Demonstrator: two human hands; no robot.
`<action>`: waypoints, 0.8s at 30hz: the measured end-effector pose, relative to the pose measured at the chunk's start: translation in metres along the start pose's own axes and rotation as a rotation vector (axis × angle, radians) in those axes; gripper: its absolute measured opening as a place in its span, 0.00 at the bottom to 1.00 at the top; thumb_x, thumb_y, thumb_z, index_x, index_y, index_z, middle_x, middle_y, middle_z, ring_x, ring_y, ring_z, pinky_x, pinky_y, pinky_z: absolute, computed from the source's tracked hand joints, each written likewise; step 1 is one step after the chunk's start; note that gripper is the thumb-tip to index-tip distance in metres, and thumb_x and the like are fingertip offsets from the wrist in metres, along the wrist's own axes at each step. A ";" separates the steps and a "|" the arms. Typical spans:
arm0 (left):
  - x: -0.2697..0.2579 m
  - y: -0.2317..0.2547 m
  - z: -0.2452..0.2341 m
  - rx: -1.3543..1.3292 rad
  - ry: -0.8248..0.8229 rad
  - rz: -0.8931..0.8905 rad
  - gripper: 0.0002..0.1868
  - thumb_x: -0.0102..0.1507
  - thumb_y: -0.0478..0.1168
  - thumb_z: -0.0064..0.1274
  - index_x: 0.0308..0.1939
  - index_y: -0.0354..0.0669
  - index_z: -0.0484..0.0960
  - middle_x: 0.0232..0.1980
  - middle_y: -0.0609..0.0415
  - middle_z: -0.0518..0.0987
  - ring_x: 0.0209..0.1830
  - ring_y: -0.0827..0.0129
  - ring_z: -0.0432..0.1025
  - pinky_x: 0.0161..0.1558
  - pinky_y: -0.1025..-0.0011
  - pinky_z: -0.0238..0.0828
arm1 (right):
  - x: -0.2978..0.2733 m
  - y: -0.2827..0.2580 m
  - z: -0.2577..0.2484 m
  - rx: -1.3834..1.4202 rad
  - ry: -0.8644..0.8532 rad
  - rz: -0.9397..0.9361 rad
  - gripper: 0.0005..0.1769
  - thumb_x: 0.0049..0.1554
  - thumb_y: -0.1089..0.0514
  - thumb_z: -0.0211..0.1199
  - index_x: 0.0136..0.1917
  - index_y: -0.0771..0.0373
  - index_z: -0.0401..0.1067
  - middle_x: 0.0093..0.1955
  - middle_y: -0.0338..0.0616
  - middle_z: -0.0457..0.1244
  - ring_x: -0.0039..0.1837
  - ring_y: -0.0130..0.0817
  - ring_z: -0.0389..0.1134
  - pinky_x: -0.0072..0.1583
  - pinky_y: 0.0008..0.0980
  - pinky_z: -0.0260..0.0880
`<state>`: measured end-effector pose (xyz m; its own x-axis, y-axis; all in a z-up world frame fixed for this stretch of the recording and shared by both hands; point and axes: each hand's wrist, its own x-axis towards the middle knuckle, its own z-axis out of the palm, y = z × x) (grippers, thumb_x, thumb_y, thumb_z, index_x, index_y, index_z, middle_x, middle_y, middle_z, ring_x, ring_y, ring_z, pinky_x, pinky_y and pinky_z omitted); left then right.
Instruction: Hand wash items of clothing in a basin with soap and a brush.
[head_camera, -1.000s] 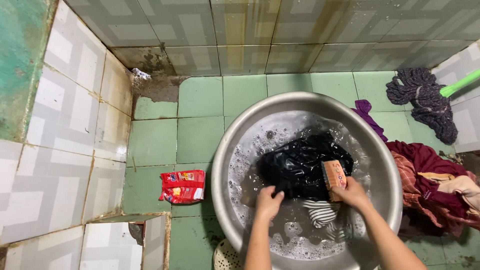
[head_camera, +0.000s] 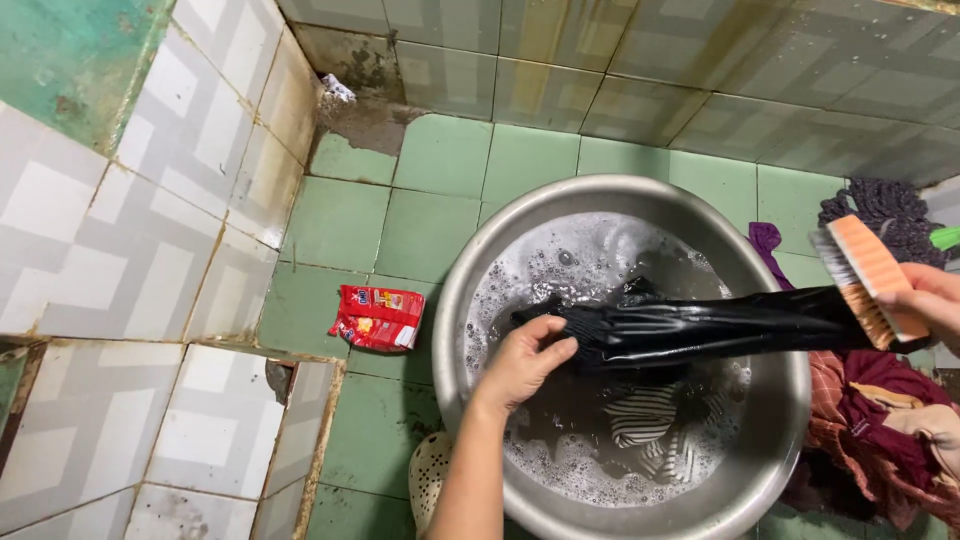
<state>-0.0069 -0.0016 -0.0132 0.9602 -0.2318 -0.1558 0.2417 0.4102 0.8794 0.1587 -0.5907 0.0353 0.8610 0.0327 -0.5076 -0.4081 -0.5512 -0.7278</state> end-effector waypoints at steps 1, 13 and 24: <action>0.004 -0.013 0.001 -0.009 -0.006 0.031 0.11 0.66 0.40 0.59 0.51 0.40 0.82 0.44 0.67 0.80 0.43 0.83 0.71 0.48 0.79 0.70 | 0.006 0.007 -0.002 -0.060 0.040 0.034 0.30 0.58 0.49 0.60 0.69 0.69 0.71 0.53 0.59 0.70 0.50 0.46 0.72 0.52 0.43 0.72; 0.005 -0.084 0.021 0.146 0.628 -0.369 0.17 0.69 0.45 0.49 0.59 0.44 0.75 0.49 0.61 0.79 0.46 0.79 0.71 0.49 0.75 0.67 | -0.036 -0.095 0.272 -0.665 0.320 -0.071 0.38 0.57 0.39 0.63 0.71 0.64 0.62 0.63 0.62 0.64 0.58 0.61 0.70 0.54 0.55 0.72; -0.019 -0.068 -0.007 -0.092 0.724 -0.503 0.15 0.70 0.47 0.44 0.54 0.44 0.78 0.48 0.57 0.78 0.49 0.73 0.66 0.55 0.69 0.63 | -0.051 0.025 0.317 -1.050 0.035 0.014 0.42 0.57 0.44 0.53 0.82 0.33 0.44 0.62 0.53 0.65 0.51 0.49 0.74 0.49 0.50 0.77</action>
<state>-0.0401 -0.0188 -0.0727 0.5827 0.1988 -0.7880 0.6394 0.4863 0.5955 0.0084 -0.3417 -0.1036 0.8736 0.0061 -0.4866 0.0362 -0.9980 0.0523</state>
